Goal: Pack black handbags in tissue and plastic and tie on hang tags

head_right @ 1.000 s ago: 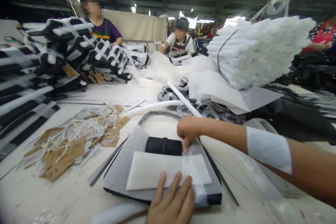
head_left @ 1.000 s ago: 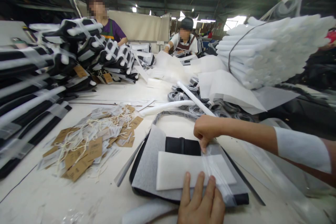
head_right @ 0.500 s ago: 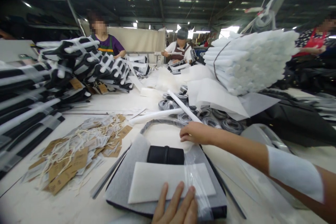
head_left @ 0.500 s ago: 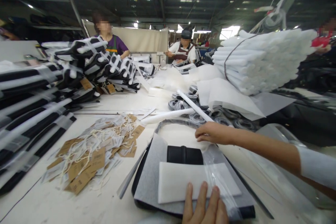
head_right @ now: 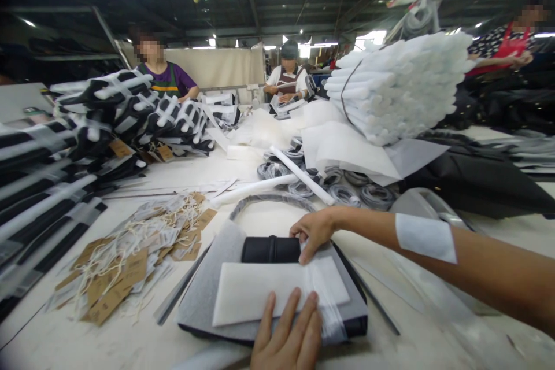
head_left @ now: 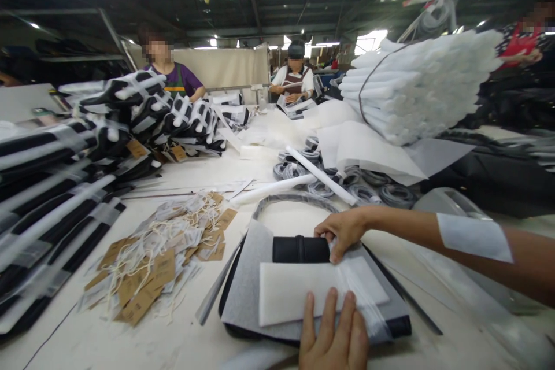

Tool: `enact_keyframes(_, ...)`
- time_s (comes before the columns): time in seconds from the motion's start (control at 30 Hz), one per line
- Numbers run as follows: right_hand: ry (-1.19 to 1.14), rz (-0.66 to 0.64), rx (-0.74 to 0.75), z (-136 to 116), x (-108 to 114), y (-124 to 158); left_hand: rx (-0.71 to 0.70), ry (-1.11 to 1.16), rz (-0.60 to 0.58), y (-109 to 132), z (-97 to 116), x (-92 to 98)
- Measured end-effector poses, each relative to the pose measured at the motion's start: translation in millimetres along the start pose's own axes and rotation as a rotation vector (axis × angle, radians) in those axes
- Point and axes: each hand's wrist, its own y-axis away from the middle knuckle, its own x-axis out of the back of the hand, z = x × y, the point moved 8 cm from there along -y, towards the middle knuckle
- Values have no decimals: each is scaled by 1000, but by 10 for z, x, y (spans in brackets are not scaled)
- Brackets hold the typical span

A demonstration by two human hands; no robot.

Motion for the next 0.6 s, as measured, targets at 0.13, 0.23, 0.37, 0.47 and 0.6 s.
enact_keyframes(0.13, -89, -73, 49, 16, -54, -29, -82, -13, -180, -30, -1, -15)
enact_keyframes(0.23, -66, -21, 77, -47, 17, 90, -124, -26, -253, -2, -12, 1)
enact_keyframes(0.37, 31, 114, 86, -179, 81, 334, -130, -16, -308, 38, 1, -4)
enact_keyframes(0.47, 184, 170, 37, -196, -22, 412, -94, 22, -319, 38, 3, -6)
enact_keyframes(0.6, 128, 163, 12, -124, -134, 331, -70, 40, -362, 36, -9, -22)
